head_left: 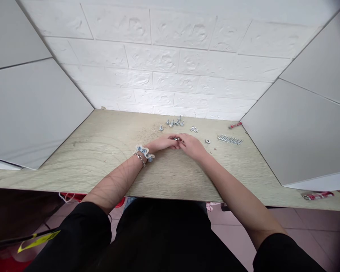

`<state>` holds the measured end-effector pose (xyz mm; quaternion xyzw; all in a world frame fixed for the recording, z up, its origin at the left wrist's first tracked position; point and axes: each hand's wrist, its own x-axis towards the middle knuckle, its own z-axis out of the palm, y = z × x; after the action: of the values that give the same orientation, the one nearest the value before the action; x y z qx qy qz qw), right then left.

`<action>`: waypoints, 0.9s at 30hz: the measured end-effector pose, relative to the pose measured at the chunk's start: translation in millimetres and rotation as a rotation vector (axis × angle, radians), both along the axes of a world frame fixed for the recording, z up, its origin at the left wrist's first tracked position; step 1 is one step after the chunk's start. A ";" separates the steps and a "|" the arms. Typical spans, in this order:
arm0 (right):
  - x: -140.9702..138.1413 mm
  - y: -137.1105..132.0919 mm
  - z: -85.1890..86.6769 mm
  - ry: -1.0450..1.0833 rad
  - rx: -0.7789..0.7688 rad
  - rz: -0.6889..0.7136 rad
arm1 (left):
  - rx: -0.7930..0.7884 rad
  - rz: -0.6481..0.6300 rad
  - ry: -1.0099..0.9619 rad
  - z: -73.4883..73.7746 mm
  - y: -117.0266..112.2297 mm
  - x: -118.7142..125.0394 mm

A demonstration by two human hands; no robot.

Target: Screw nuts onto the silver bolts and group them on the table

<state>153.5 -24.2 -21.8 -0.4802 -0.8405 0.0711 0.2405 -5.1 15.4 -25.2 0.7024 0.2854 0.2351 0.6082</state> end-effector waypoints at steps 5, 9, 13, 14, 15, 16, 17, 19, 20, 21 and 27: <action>-4.1 -0.4 -1.7 0.226 0.045 0.012 | -0.225 0.054 -0.116 3.2 -2.8 -3.5; -6.8 0.8 -7.0 0.365 0.072 -0.019 | -0.280 0.074 -0.196 2.4 -7.0 0.2; -10.2 3.6 -14.2 0.409 0.047 -0.033 | -0.325 0.088 -0.297 5.4 -15.2 6.6; -11.1 4.1 -15.2 0.403 0.023 -0.034 | -0.338 0.089 -0.331 6.0 -16.5 7.9; -11.7 4.3 -15.5 0.397 -0.011 -0.034 | -0.353 0.089 -0.365 6.3 -17.1 8.9; -12.0 3.9 -14.8 0.396 -0.051 -0.031 | -0.367 0.093 -0.398 6.3 -16.7 9.4; -11.9 2.9 -13.1 0.403 -0.092 -0.025 | -0.379 0.108 -0.429 6.0 -15.4 9.2; -10.9 -0.9 -7.2 0.429 -0.156 0.008 | -0.411 0.202 -0.460 5.2 -10.3 6.9; -10.3 -3.5 -3.5 0.450 -0.177 0.028 | -0.432 0.274 -0.458 4.8 -7.2 5.0; -9.8 -6.3 0.0 0.475 -0.193 0.043 | -0.452 0.351 -0.445 4.6 -4.1 2.9; -14.1 -13.0 4.8 0.601 -0.130 -0.031 | -0.445 0.334 -0.328 6.2 -2.2 -2.7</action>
<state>139.4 -37.2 -17.0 -0.4650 -0.7180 0.2597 0.4481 -7.8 13.2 -19.0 0.4484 0.3394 0.3736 0.7377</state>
